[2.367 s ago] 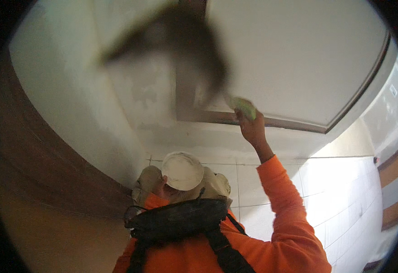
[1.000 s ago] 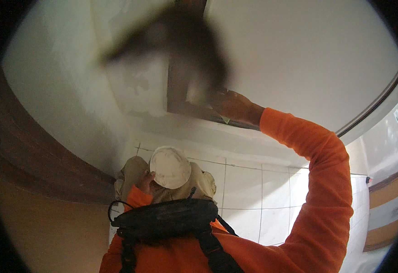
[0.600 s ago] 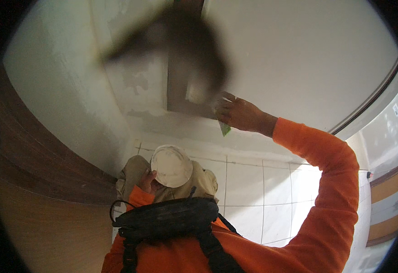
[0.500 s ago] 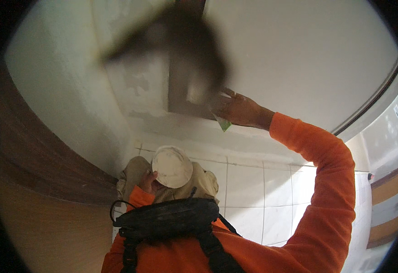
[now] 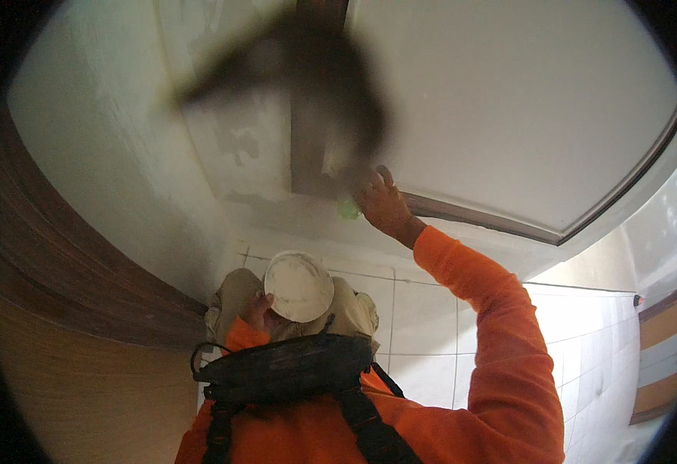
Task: The person applies plaster to the edge of a ceiling panel using a spreader, repeatedly dipping the tool into a small container of compound while kneeling on the floor.
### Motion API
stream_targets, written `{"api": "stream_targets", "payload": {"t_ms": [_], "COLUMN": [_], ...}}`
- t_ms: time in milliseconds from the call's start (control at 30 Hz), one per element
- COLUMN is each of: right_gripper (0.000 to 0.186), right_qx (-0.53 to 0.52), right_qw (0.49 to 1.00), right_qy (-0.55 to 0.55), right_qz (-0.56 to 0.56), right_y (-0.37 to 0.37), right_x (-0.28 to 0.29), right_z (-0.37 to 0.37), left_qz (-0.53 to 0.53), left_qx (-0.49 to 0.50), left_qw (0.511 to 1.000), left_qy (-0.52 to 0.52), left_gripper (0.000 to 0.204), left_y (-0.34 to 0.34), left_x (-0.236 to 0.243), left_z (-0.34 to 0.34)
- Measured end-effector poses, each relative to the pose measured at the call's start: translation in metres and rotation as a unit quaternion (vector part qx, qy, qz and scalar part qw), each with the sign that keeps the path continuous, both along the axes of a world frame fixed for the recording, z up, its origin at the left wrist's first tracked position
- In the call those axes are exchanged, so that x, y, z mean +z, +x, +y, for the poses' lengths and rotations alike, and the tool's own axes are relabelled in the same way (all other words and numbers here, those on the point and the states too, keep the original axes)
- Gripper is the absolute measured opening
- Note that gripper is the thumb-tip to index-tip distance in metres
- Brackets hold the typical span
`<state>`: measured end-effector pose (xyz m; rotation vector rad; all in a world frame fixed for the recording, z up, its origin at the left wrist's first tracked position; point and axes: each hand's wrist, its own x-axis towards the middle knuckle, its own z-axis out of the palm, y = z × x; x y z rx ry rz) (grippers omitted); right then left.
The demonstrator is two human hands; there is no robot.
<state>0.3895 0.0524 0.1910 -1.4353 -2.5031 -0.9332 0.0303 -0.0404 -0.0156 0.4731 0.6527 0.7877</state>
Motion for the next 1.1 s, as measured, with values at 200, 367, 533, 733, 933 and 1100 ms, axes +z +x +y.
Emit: {"api": "stream_targets", "payload": {"t_ms": [200, 367, 533, 733, 933, 1100], "right_gripper": [0.063, 0.061, 0.06, 0.059, 0.061, 0.064], "right_qx": [-0.006, -0.022, -0.009, 0.02, 0.025, -0.018], "right_qw": [0.999, 0.996, 1.0, 0.998, 0.999, 1.0], "right_qy": [-0.017, 0.043, -0.007, -0.028, -0.009, -0.011], "right_qz": [0.036, 0.074, 0.018, 0.049, 0.02, 0.004], "right_y": [-0.004, 0.003, 0.001, 0.003, 0.001, 0.004], "right_x": [0.006, 0.022, -0.028, -0.029, -0.007, 0.013], "right_z": [-0.009, -0.003, 0.01, -0.008, -0.029, -0.026], "left_qz": [-0.012, -0.029, -0.057, -0.03, -0.042, -0.093], "left_qx": [-0.037, 0.0, -0.039, -0.02, -0.028, -0.038], "left_qw": [0.999, 0.999, 0.996, 0.999, 0.997, 0.994], "left_qy": [0.023, 0.038, 0.058, 0.011, 0.054, 0.048], "left_gripper": [0.084, 0.079, 0.075, 0.077, 0.077, 0.083], "left_y": [-0.003, 0.013, 0.003, 0.003, 0.004, 0.008], "left_x": [-0.002, 0.031, 0.011, -0.006, -0.005, -0.005], "left_z": [0.0, -0.005, 0.004, 0.004, 0.006, 0.003]}}
